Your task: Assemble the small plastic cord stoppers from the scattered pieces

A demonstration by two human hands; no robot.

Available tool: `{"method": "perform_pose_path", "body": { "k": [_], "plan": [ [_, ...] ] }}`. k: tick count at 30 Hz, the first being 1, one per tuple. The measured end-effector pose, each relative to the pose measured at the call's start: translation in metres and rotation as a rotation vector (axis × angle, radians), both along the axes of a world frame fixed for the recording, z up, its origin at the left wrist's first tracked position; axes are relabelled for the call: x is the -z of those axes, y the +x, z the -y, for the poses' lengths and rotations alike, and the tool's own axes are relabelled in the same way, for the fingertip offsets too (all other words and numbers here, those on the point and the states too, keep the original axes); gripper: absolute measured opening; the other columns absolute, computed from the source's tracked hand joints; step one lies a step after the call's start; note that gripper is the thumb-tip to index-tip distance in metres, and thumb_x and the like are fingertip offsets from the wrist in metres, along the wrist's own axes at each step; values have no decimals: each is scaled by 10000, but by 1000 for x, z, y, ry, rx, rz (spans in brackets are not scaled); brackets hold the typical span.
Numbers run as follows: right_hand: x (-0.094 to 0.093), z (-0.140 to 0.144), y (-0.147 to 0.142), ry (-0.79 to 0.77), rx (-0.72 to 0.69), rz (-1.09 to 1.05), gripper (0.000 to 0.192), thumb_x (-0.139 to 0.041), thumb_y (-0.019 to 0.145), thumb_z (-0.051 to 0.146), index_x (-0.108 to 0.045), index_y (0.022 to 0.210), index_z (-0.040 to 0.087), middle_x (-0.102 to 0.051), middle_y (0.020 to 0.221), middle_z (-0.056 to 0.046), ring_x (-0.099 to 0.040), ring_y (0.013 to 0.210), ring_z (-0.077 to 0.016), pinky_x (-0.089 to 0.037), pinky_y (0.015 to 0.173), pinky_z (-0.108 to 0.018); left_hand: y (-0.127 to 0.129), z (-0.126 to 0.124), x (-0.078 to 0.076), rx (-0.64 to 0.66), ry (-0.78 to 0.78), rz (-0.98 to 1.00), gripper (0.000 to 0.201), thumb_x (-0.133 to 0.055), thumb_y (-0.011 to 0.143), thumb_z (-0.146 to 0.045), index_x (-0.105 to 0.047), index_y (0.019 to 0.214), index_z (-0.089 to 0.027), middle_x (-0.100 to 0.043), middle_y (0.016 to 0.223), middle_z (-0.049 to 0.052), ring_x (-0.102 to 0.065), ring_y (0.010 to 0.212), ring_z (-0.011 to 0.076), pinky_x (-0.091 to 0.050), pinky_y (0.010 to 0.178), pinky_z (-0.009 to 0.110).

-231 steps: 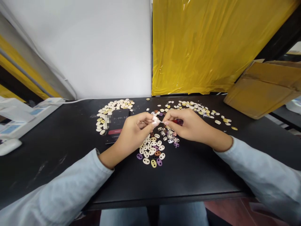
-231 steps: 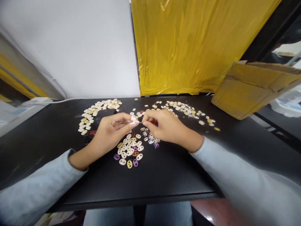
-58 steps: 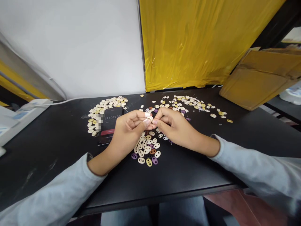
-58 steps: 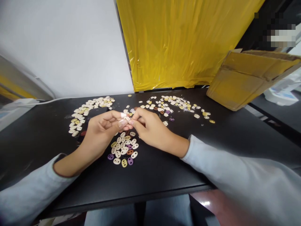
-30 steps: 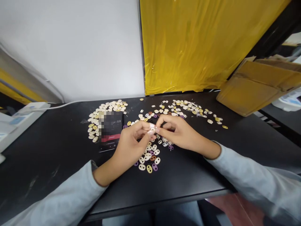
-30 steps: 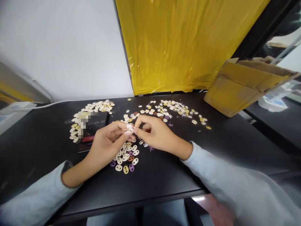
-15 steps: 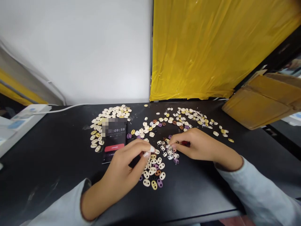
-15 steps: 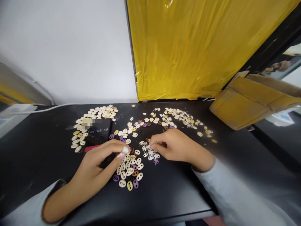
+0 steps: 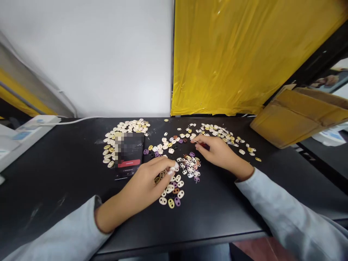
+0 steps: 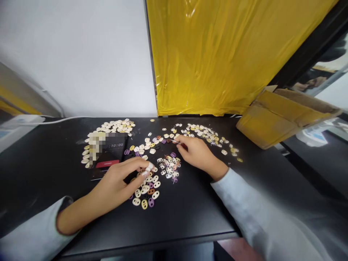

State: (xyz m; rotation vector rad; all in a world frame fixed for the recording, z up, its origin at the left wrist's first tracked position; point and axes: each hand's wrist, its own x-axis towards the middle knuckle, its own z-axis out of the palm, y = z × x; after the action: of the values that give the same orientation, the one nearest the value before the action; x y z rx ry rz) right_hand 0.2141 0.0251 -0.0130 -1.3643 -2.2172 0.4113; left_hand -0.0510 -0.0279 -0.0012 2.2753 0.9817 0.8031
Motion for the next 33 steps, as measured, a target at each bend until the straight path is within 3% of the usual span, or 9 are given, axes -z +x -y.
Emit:
{"method": "perform_pose_path", "body": {
  "k": [8, 11, 13, 17, 20, 26, 33],
  "plan": [
    [16, -18, 1, 152, 80, -36, 268, -642, 804, 115, -694, 1062, 168, -720, 961, -88, -658, 833, -226, -533, 793, -368, -7, -9, 1, 21, 69, 3, 108, -544, 940, -156, -642, 979, -180, -687, 885, 14, -641, 818, 145, -481, 771, 260],
    [12, -16, 1, 288, -17, -2, 254, -663, 829, 166, -712, 1078, 171, -698, 1021, -111, -628, 956, -259, -506, 912, -442, -10, -16, 0, 1, 104, 26, 110, -563, 916, -141, -651, 972, -178, -693, 888, 18, -641, 785, 146, -489, 754, 269],
    [7, -10, -2, 320, -122, 20, 276, -679, 857, 240, -724, 1128, 213, -661, 1166, -123, -586, 1120, -283, -450, 1017, -493, -12, -19, 1, -12, 116, 54, 99, -576, 903, -142, -652, 956, -177, -696, 887, 21, -643, 773, 148, -500, 748, 272],
    [4, 0, -10, 244, -279, 65, 317, -709, 865, 367, -740, 1172, 296, -445, 1527, -97, -352, 1443, -338, -252, 1175, -575, -10, -23, 5, -4, 96, 100, 110, -579, 898, -158, -657, 976, -168, -708, 911, 37, -659, 789, 155, -521, 755, 276],
    [6, 2, -12, 159, -311, 61, 300, -751, 830, 342, -761, 1128, 302, -387, 1587, -66, -259, 1500, -353, -186, 1200, -589, -6, -24, 7, 30, 102, 83, 116, -576, 900, -167, -661, 978, -162, -712, 894, 37, -661, 781, 156, -520, 748, 279],
    [4, 0, -11, 79, -301, 5, 144, -757, 812, 271, -779, 944, 218, -477, 1509, -119, -355, 1461, -330, -263, 1194, -511, 0, -26, 7, 70, 159, 70, 106, -564, 893, -141, -656, 935, -170, -682, 821, 8, -619, 709, 135, -483, 679, 257],
    [2, 2, -15, 70, -328, -154, 38, -743, 798, 231, -732, 780, 199, -607, 1300, -117, -544, 1286, -274, -375, 1108, -460, 8, -21, 8, 56, 198, 134, 124, -548, 896, -134, -665, 909, -172, -652, 791, 14, -598, 708, 144, -455, 669, 275]
  ]
}}
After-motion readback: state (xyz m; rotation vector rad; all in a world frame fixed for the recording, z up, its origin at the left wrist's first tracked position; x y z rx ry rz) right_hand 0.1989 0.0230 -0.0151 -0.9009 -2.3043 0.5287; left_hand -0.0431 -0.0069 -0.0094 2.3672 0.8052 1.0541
